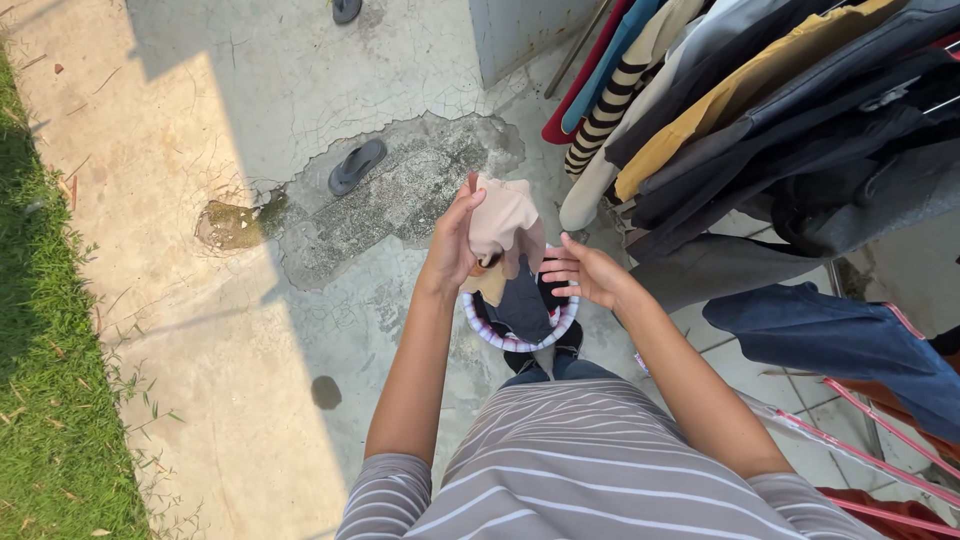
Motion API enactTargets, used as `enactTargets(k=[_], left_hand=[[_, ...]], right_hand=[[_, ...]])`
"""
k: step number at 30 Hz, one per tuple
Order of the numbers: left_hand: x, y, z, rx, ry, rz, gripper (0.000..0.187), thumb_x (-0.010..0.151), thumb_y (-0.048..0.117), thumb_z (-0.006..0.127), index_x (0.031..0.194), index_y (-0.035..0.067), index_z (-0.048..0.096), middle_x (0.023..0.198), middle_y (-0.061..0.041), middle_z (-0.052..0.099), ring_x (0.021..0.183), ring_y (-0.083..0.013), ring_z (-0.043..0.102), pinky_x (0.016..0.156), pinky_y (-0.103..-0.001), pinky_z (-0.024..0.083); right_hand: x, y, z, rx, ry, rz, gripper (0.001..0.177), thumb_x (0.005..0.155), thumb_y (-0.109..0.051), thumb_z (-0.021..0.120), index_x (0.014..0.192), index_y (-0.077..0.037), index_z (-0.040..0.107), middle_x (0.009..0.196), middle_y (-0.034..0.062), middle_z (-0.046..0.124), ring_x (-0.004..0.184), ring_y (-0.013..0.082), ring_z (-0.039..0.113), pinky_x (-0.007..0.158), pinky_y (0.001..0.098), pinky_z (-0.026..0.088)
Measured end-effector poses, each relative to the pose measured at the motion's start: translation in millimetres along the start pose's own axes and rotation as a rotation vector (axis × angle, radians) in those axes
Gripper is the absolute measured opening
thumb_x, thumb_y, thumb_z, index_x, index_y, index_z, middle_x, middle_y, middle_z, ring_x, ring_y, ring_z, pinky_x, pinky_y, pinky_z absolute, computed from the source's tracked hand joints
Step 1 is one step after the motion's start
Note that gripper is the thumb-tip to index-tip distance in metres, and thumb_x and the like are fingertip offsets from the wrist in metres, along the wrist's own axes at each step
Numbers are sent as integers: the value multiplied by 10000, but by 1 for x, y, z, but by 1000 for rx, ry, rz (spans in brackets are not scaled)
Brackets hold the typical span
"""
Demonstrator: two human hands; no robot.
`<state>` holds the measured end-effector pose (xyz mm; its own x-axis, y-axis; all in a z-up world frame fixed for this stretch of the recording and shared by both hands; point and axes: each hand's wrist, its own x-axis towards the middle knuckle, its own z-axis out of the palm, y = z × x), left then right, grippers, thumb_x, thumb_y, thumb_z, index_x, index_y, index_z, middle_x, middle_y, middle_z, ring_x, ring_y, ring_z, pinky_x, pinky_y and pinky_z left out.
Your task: Hanging various items of clothing on a drying rack.
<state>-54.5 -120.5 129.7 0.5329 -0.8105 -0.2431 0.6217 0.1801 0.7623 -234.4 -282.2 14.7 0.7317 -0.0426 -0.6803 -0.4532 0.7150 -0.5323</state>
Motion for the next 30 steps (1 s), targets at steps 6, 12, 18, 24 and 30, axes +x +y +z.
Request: enactTargets(k=[6,12,18,24,30], left_hand=[[-34,14,-7,14,164,26,829,920,316,608,1580,47,183,1506,-114,461,1380,-222,517,1105,-357,444],[-55,6,-27,-98,124,116,783,957,277,614,1596,6,253,1478,-133,457,1382,-237,481,1139,-357,413],[-66,1,-25,-154,164,117,787,928,281,624,1578,24,262,1484,-122,460,1383,-237,477,1123,-364,424],[-64,-25,-54,242,329,204,400,988,224,659,1288,9,506,1222,-100,596,1175,-182,581,1048,-341,452],[-61,-34,-34,118,296,209,294,956,179,635,1209,77,524,1139,-86,614,1079,-169,617,997,-357,485]], right_hand=[[33,9,7,-41,-12,129,459,983,-478,600,1140,-52,662,971,70,733,815,157,685,690,351,575],[56,15,-1,-72,-30,-36,141,965,-233,723,1016,-105,693,880,-19,680,772,91,642,646,294,524],[52,3,-5,-137,17,-65,91,942,-209,647,947,-121,670,837,-43,645,813,93,633,718,323,514],[-6,-41,-30,286,109,-480,67,964,-178,608,951,-124,646,898,18,694,839,131,658,760,308,532],[-7,-38,-75,-266,343,-551,100,1006,-132,622,954,-58,664,900,39,666,803,120,642,682,287,501]])
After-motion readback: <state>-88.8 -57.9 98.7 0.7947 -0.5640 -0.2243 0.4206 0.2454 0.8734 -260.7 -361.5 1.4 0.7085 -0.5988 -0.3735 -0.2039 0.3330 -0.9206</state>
